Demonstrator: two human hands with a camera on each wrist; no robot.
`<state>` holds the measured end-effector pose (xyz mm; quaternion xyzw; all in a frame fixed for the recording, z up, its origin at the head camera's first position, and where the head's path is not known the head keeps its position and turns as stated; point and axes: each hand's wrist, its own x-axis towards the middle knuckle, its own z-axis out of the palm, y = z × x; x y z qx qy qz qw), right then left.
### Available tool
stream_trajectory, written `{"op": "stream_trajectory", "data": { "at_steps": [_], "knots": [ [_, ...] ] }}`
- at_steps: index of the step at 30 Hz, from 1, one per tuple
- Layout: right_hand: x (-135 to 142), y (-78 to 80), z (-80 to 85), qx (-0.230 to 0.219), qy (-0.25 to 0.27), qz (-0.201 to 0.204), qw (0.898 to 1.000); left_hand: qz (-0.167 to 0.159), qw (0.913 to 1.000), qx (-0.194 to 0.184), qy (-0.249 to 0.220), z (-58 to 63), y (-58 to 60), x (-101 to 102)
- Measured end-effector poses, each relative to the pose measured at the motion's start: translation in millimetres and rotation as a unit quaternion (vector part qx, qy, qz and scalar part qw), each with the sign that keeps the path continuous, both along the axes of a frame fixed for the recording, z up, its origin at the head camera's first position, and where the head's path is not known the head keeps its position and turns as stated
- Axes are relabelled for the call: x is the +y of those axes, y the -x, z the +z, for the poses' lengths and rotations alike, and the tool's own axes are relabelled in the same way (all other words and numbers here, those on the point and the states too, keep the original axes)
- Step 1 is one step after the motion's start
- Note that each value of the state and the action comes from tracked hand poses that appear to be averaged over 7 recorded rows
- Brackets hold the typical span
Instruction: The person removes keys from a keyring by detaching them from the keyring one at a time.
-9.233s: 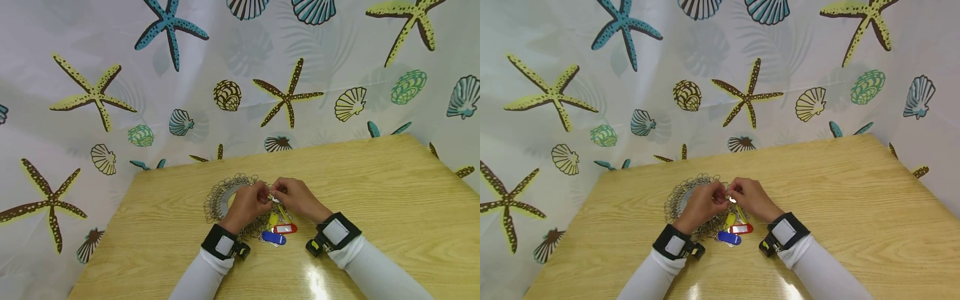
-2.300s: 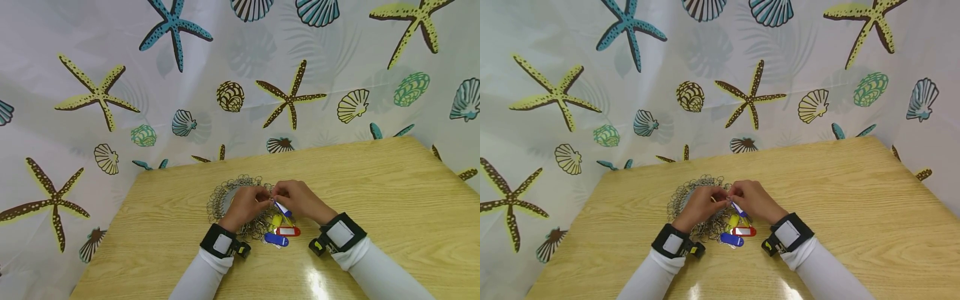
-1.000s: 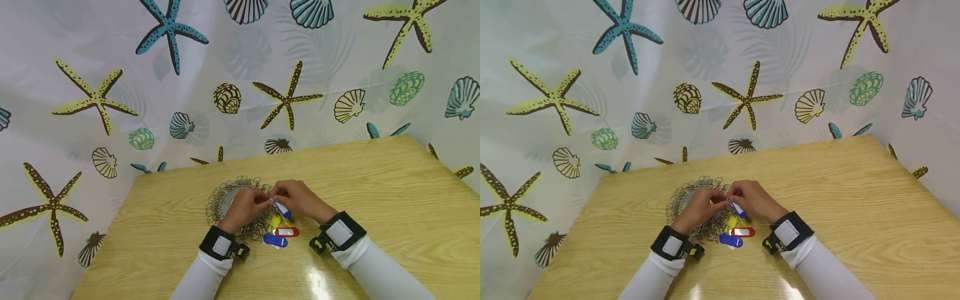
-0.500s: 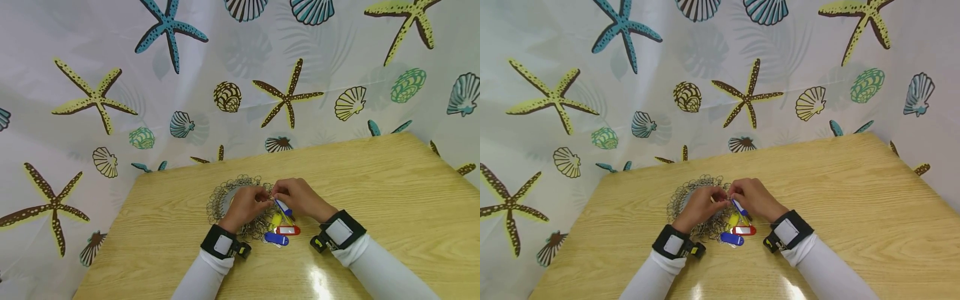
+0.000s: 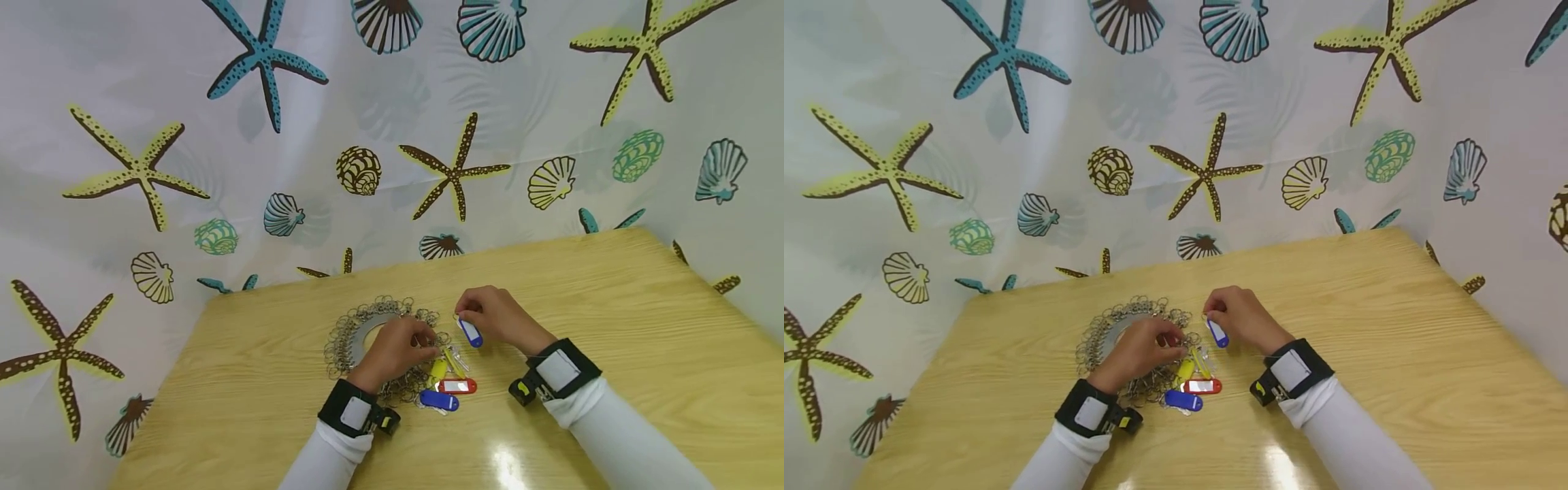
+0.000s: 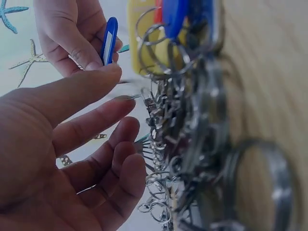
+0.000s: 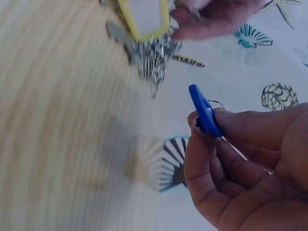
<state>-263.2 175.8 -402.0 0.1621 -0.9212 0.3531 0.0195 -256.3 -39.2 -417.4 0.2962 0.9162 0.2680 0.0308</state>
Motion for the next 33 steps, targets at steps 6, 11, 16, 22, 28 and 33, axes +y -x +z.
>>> {"op": "stream_trajectory", "data": {
  "at_steps": [6, 11, 16, 22, 28, 33],
  "knots": [
    [31.9, 3.9, 3.7, -0.028, -0.026, -0.025, 0.999, -0.031, 0.9994, -0.013, 0.000, -3.7, -3.1, 3.4],
    [68.2, 6.7, 6.9, -0.037, -0.034, -0.038, 0.998, -0.035, 0.9994, 0.005, -0.002, -3.4, -4.7, 0.4],
    [106.8, 9.7, 9.6, -0.051, -0.045, -0.051, 0.996, -0.030, 0.9994, 0.013, -0.005, -3.3, -8.0, -9.2],
    [133.0, 11.0, 1.7, -0.084, -0.057, -0.065, 0.993, -0.020, 0.9998, 0.007, 0.000, -7.1, -16.7, -25.9],
    [150.4, 11.9, -6.4, -0.091, -0.077, -0.104, 0.987, -0.027, 0.9993, 0.018, -0.017, -2.8, -17.9, -29.5],
    [164.6, 8.0, -6.2, -0.086, -0.094, -0.126, 0.984, -0.034, 0.9990, 0.014, -0.025, 0.4, -13.9, -24.1]
  ]
}}
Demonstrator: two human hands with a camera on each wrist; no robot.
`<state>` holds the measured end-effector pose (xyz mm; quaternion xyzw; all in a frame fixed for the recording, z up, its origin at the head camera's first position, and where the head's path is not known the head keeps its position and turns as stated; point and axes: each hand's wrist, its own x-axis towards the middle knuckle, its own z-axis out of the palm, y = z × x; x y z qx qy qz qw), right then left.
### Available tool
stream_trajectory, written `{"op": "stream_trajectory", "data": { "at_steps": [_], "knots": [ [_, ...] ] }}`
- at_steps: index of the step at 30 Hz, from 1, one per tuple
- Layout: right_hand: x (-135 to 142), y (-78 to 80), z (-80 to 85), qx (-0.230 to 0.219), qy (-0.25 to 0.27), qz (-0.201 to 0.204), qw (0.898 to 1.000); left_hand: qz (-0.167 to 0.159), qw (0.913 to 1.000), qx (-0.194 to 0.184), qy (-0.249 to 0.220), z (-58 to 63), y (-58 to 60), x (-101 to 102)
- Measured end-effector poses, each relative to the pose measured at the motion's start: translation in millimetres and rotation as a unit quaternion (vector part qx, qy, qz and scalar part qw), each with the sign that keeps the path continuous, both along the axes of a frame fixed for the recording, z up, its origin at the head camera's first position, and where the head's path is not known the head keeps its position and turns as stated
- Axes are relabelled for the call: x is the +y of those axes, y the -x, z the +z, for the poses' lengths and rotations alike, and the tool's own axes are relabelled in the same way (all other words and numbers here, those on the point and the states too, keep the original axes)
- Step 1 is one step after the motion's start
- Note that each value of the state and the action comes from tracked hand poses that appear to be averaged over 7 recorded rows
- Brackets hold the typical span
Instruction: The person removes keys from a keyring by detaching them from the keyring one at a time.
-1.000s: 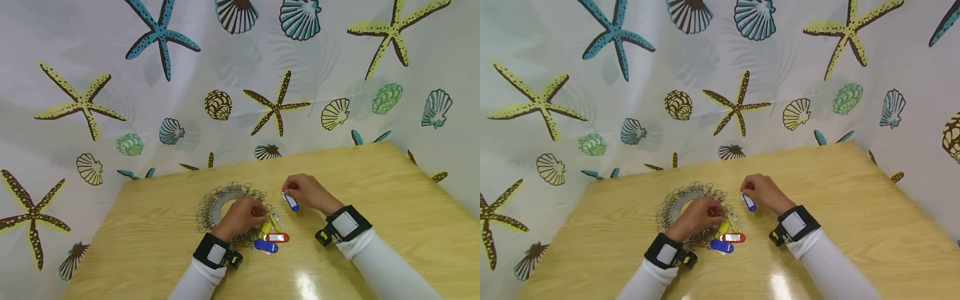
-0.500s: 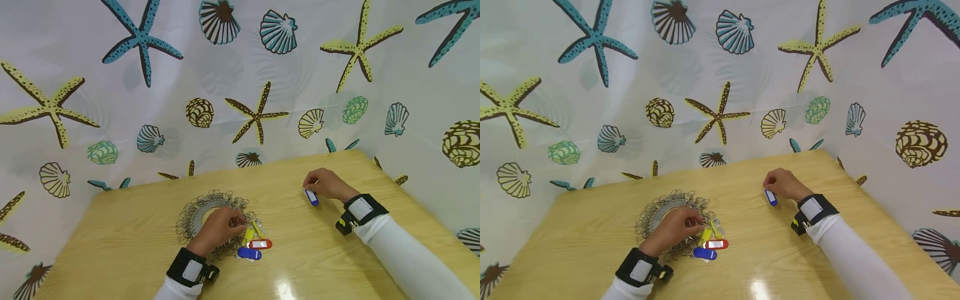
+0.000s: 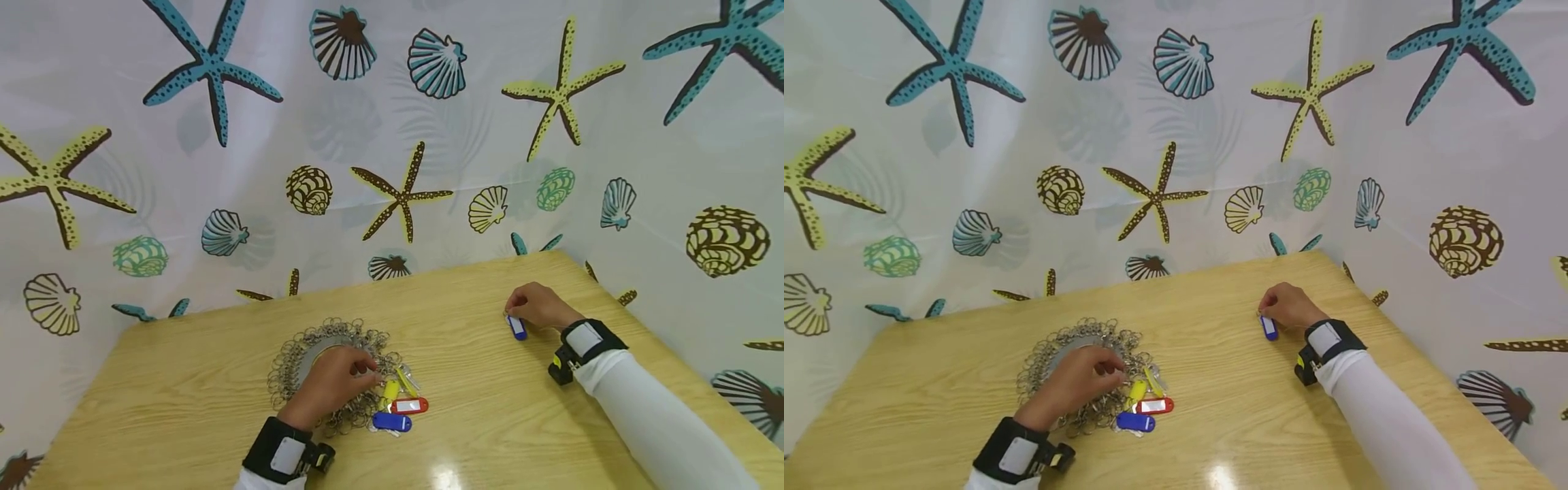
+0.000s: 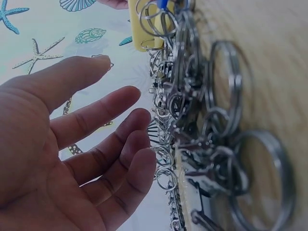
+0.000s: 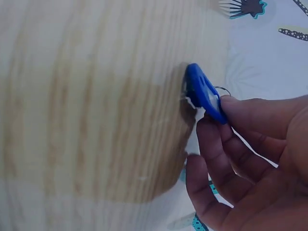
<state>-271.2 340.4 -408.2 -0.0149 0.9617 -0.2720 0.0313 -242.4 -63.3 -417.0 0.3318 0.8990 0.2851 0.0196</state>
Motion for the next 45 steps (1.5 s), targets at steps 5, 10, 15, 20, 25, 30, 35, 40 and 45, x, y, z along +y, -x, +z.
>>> {"op": "stream_trajectory", "data": {
  "at_steps": [5, 10, 15, 20, 25, 30, 35, 40, 45],
  "knots": [
    [2.9, -3.5, -2.2, 0.004, 0.003, -0.002, 1.000, 0.006, 1.0000, -0.004, 0.000, -0.3, -0.1, -0.3],
    [17.4, -11.9, 1.8, 0.003, -0.015, -0.006, 1.000, -0.004, 1.0000, 0.001, 0.001, -2.2, 1.2, 11.3],
    [19.3, -13.4, 9.3, 0.009, -0.026, -0.016, 0.999, 0.004, 1.0000, 0.003, 0.006, -1.5, 4.1, 16.8],
    [3.5, -13.8, 16.9, 0.045, -0.022, -0.023, 0.999, 0.003, 0.9999, 0.009, 0.013, 1.8, 6.5, 16.9],
    [-35.0, -14.8, 26.6, 0.072, -0.012, 0.018, 0.997, 0.001, 0.9995, 0.021, 0.022, 4.2, 8.9, 15.2],
    [-86.9, -15.1, 27.0, 0.077, -0.008, 0.073, 0.994, 0.009, 0.9997, 0.008, 0.023, 3.3, 10.0, 9.7],
    [-133.1, -16.5, 17.5, 0.035, 0.000, 0.121, 0.992, 0.013, 0.9997, -0.006, 0.021, 1.5, 9.7, 2.6],
    [-168.9, -17.1, 12.8, -0.020, -0.004, 0.163, 0.986, 0.017, 0.9995, -0.009, 0.024, 1.4, 8.9, -4.0],
    [-194.7, -18.6, 13.2, -0.031, -0.029, 0.184, 0.982, 0.021, 0.9992, -0.005, 0.033, 2.4, 7.7, -8.9]
  ]
}}
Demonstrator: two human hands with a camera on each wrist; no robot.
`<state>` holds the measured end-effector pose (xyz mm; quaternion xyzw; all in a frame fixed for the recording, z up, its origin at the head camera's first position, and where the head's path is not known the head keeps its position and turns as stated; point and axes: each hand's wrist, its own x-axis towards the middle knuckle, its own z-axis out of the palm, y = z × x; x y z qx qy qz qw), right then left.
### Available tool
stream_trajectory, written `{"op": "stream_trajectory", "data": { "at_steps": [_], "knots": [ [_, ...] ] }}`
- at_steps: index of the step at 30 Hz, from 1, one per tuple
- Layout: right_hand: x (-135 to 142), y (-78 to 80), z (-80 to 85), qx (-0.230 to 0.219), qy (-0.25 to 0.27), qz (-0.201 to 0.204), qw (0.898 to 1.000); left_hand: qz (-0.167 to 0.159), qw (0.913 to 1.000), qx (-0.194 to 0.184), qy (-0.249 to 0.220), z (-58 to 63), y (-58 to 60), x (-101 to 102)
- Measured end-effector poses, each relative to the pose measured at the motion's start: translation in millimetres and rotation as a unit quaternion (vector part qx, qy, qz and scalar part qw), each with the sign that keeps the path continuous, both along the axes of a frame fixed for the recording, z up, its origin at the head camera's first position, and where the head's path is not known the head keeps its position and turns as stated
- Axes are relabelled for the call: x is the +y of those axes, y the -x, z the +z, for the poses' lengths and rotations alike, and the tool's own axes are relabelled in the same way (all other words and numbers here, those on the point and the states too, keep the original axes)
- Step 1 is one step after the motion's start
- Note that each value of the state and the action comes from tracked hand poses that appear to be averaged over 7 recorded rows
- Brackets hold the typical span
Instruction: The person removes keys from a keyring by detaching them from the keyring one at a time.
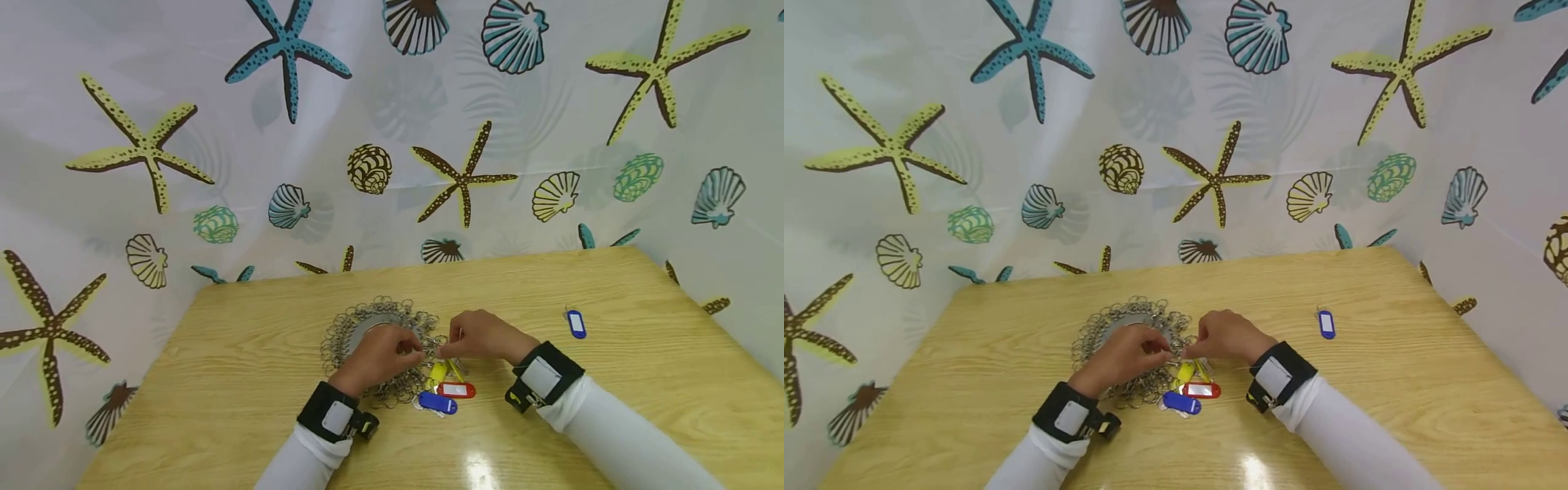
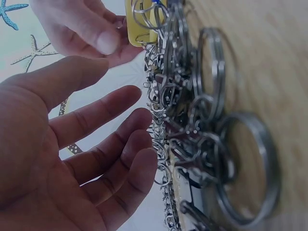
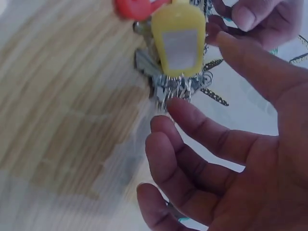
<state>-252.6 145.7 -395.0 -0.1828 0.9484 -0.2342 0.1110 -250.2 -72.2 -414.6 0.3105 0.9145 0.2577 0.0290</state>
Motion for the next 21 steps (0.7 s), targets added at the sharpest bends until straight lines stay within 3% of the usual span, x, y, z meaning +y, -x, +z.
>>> {"op": "stream_trajectory", "data": {
  "at_steps": [9, 21],
  "knots": [
    [-13.1, 3.1, -1.4, -0.015, -0.038, -0.002, 0.999, -0.001, 0.9999, 0.010, 0.003, 0.3, 1.4, -0.1],
    [-14.7, 4.9, -6.1, -0.017, 0.006, 0.016, 1.000, -0.001, 0.9997, 0.022, -0.002, -0.9, 1.5, -2.9]
  ]
}}
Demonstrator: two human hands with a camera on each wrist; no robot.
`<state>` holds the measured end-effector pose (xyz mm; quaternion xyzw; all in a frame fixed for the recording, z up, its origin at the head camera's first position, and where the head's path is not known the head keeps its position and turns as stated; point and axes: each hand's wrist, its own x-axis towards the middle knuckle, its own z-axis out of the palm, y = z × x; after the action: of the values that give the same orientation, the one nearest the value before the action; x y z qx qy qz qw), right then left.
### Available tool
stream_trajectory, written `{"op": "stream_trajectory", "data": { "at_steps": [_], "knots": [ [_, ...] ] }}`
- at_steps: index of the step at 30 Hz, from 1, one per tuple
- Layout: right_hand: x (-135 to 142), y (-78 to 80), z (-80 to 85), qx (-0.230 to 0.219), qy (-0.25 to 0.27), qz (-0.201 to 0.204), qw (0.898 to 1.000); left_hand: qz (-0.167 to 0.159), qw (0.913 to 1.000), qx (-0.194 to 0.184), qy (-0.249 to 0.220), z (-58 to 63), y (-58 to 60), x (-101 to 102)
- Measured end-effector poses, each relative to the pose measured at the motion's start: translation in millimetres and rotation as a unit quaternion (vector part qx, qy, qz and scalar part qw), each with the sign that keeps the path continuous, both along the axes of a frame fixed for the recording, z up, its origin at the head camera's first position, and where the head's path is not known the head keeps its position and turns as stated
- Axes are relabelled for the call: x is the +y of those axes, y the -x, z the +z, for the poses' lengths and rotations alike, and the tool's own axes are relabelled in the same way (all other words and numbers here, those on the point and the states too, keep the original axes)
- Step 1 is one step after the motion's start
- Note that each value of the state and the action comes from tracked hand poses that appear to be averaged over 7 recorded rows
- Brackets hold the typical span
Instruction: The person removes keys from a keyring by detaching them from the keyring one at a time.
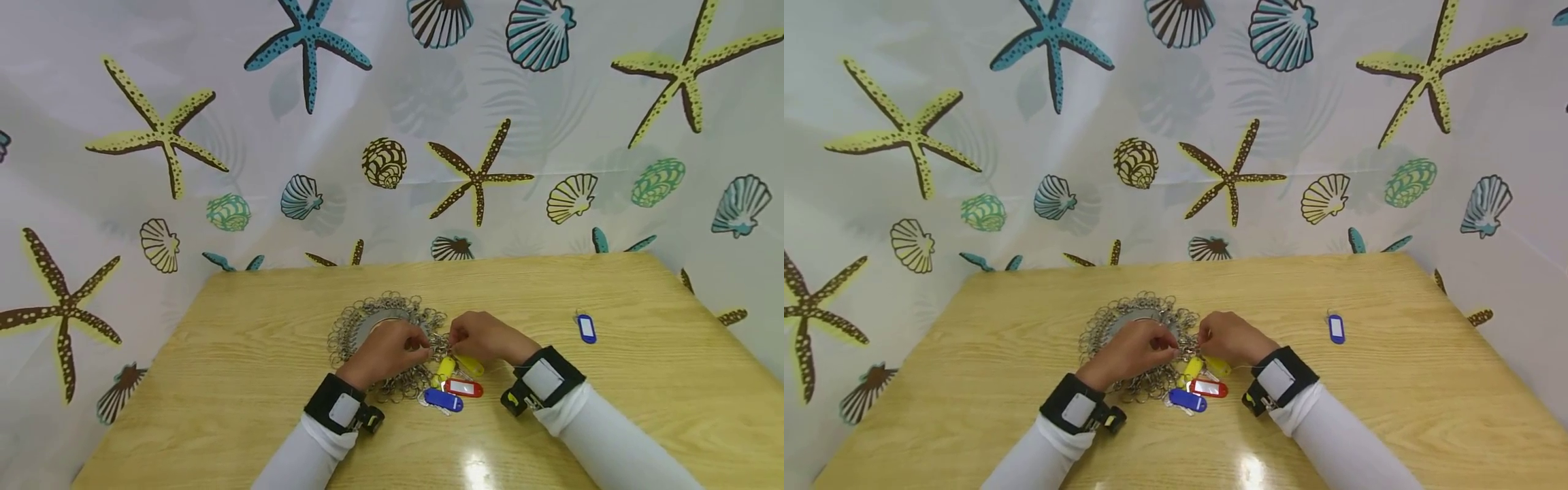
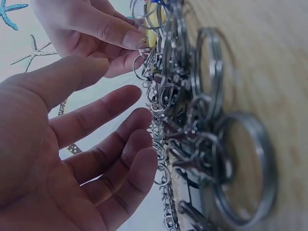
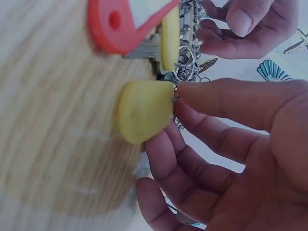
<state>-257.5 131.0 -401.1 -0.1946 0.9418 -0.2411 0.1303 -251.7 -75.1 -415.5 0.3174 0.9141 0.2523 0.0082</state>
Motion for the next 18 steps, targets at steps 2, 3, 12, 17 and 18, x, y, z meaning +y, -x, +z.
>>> {"op": "stream_trajectory", "data": {
  "at_steps": [2, 3, 12, 17, 18],
  "knots": [
    [0.1, -0.1, -1.2, -0.002, 0.008, -0.002, 1.000, -0.001, 1.0000, -0.003, -0.001, 0.3, -0.1, -0.1],
    [-0.1, -0.4, -1.7, -0.002, 0.011, -0.003, 1.000, -0.003, 1.0000, -0.004, -0.002, 0.4, -0.2, -0.2],
    [0.6, -2.3, -3.6, 0.040, 0.015, 0.000, 0.999, -0.006, 0.9999, -0.015, -0.007, -0.6, 0.5, -0.4],
    [3.0, -3.5, -3.6, 0.073, 0.031, -0.009, 0.997, -0.009, 0.9997, -0.019, -0.011, -0.6, 0.3, -1.1],
    [3.3, -3.3, -3.8, 0.077, 0.036, -0.012, 0.996, -0.011, 0.9997, -0.020, -0.012, -0.8, 0.3, -1.3]
  ]
}}
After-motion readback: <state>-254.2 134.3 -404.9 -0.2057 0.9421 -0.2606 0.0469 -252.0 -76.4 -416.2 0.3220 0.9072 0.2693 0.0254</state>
